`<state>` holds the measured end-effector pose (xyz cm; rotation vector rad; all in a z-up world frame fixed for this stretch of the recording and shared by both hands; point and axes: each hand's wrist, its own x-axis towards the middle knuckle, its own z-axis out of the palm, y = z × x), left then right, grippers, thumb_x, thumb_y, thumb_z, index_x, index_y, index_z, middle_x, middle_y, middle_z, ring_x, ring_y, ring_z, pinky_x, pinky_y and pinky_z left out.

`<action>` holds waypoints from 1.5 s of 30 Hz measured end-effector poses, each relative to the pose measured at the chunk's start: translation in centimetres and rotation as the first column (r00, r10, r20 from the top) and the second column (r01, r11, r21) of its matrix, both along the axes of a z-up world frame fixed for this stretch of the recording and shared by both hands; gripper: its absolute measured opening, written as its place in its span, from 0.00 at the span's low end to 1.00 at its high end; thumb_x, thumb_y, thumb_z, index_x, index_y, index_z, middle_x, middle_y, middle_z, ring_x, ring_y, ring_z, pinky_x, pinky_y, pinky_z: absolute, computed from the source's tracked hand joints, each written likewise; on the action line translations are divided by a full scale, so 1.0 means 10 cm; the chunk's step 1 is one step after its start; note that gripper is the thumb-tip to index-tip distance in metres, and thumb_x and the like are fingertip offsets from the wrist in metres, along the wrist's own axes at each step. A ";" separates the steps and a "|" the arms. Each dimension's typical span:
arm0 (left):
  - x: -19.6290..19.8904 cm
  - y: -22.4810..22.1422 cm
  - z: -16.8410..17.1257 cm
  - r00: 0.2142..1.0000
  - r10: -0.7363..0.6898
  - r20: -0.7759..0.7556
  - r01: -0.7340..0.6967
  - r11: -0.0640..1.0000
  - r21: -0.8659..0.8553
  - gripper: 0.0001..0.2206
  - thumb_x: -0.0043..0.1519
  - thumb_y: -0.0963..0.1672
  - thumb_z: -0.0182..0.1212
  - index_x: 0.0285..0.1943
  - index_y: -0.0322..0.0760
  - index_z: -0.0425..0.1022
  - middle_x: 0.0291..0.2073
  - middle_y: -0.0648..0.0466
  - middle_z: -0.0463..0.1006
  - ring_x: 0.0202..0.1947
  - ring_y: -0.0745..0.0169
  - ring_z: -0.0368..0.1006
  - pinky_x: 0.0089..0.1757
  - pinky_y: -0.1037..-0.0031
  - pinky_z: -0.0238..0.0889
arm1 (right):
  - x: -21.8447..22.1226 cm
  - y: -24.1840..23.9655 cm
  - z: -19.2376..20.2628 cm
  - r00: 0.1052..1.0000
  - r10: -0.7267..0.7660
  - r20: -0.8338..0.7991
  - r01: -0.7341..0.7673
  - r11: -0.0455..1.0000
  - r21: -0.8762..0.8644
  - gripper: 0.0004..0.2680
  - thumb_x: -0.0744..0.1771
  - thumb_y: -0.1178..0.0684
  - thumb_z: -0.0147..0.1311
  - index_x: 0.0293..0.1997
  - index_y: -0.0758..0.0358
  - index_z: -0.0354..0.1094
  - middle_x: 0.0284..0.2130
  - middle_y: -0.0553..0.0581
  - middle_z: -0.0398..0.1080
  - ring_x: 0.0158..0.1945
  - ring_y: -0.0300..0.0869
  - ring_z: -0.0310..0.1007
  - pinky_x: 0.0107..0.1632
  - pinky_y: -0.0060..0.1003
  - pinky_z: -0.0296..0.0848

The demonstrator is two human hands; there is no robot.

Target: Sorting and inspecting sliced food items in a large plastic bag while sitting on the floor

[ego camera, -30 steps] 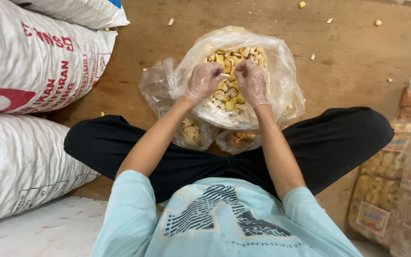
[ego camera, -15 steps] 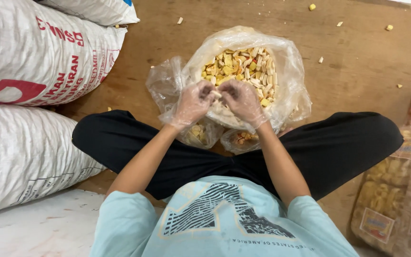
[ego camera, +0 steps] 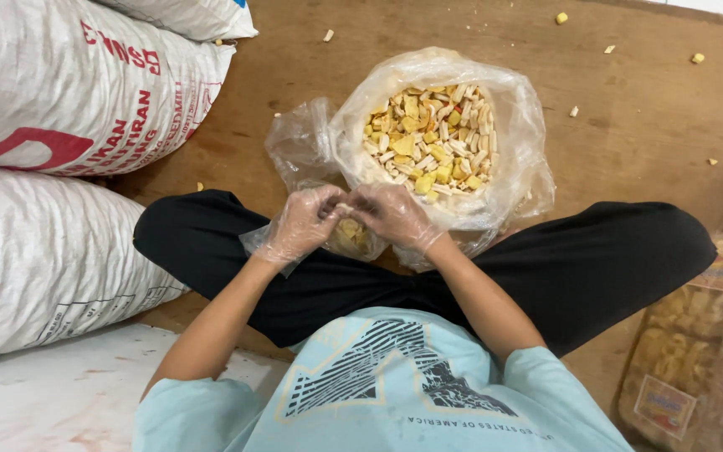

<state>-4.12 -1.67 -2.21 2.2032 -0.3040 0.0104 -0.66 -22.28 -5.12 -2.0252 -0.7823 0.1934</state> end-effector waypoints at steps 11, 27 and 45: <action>-0.01 0.10 -0.02 0.985 -0.154 0.077 0.145 0.984 0.107 0.08 0.58 0.40 0.67 0.45 0.39 0.78 0.33 0.42 0.83 0.38 0.36 0.79 0.42 0.52 0.72 | -0.04 0.13 -0.25 0.997 -0.005 0.072 0.015 0.989 -0.144 0.07 0.64 0.52 0.63 0.43 0.56 0.72 0.32 0.63 0.76 0.42 0.59 0.78 0.46 0.53 0.77; 0.22 0.36 -0.20 0.987 -0.119 0.109 0.099 0.980 0.172 0.07 0.58 0.42 0.69 0.43 0.40 0.81 0.35 0.44 0.84 0.40 0.41 0.81 0.44 0.58 0.73 | -0.01 0.19 -0.19 1.000 0.010 0.024 -0.006 0.988 -0.152 0.07 0.64 0.51 0.62 0.41 0.58 0.71 0.30 0.66 0.73 0.40 0.61 0.77 0.44 0.54 0.77; 2.02 0.26 -1.92 0.818 0.505 -0.275 -0.291 0.775 0.561 0.26 0.52 0.61 0.63 0.44 0.42 0.84 0.40 0.44 0.84 0.52 0.44 0.79 0.51 0.58 0.73 | 0.10 0.09 0.07 0.994 -0.020 0.104 0.021 1.000 -0.011 0.05 0.64 0.53 0.64 0.41 0.55 0.75 0.29 0.58 0.76 0.37 0.53 0.80 0.43 0.47 0.77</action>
